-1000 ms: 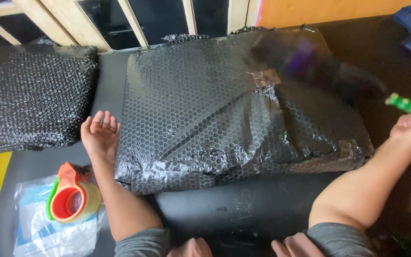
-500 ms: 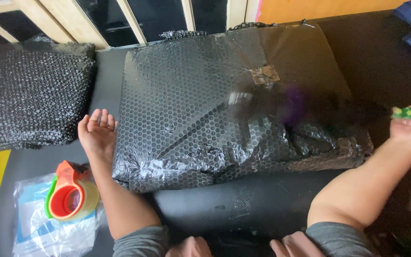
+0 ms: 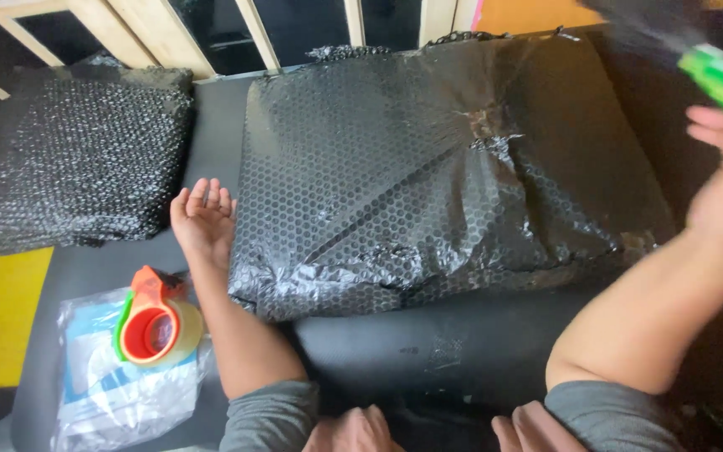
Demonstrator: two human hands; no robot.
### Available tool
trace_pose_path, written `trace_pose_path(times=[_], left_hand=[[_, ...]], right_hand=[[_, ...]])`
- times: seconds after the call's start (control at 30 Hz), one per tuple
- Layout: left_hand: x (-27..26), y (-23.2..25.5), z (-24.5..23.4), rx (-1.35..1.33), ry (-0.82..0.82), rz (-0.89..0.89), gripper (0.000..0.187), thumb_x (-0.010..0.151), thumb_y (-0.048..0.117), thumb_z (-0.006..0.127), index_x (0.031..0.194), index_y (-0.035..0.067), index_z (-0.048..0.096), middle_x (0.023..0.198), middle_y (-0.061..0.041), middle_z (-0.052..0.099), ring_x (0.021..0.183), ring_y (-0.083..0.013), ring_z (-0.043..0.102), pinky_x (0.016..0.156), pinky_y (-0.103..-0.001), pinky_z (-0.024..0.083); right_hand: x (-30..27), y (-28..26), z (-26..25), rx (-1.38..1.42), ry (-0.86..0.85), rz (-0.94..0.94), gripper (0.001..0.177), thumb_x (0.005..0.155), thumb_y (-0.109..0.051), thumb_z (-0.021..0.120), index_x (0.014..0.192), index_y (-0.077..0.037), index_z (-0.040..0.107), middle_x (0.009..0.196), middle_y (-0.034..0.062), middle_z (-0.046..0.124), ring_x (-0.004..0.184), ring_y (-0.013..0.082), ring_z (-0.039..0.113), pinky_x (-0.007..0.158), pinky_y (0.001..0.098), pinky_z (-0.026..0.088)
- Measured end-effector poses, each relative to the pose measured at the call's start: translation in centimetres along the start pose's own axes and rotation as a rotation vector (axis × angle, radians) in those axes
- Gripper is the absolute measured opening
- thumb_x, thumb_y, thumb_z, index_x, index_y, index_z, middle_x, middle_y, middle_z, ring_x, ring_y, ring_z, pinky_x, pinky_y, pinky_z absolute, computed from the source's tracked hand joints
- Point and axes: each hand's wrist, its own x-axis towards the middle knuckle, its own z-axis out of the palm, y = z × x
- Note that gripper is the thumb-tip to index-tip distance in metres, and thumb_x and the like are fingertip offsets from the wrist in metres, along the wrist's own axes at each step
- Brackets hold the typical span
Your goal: Wrapping an item in black bubble wrap, securing it with tape, and dusting the finished package.
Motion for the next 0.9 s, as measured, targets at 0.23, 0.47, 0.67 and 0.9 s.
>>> trace_pose_path(times=[0.23,0.47,0.67,0.9], left_hand=[[-1.5,0.4,1.4,-0.066,0.067,-0.037,0.025,0.085,0.038,0.062,0.090,0.017,0.076,0.098,-0.003,0.077,0.084,-0.0177,0.069,0.081,-0.031,0.050],[-0.8,0.2,0.8,-0.055,0.036,-0.021,0.024,0.088,0.037,0.061,0.090,0.019,0.076,0.096,-0.002,0.078,0.083,-0.0169,0.070,0.078,-0.032,0.051],[-1.1,0.2,1.2,-0.034,0.006,-0.019,0.025,0.088,0.038,0.061,0.091,0.019,0.076,0.097,-0.002,0.076,0.085,-0.0168,0.069,0.082,-0.030,0.050],[-1.1,0.3,1.1,-0.032,0.019,-0.008,0.025,0.089,0.037,0.061,0.092,0.018,0.076,0.097,-0.002,0.077,0.086,-0.0170,0.069,0.082,-0.031,0.051]], right_hand=[[0.6,-15.7,19.5,0.161,-0.383,-0.006,0.014,0.115,-0.008,0.057,0.122,-0.004,0.047,0.134,0.0251,0.056,0.098,0.0350,0.075,0.073,0.0286,0.056],[-0.3,-12.9,17.7,-0.230,0.027,-0.172,0.021,0.121,-0.019,0.058,0.123,0.000,0.052,0.115,0.0194,0.055,0.072,0.0257,0.058,0.058,0.0341,0.042],[-0.5,-12.8,17.7,-0.083,0.043,-0.259,0.020,0.122,-0.012,0.056,0.126,0.006,0.048,0.125,0.0252,0.050,0.082,0.0335,0.060,0.081,0.0389,0.050],[-0.6,-13.6,18.5,0.199,-0.107,-0.059,0.024,0.117,-0.018,0.056,0.127,-0.001,0.042,0.125,0.0271,0.052,0.092,0.0300,0.063,0.081,0.0355,0.061]])
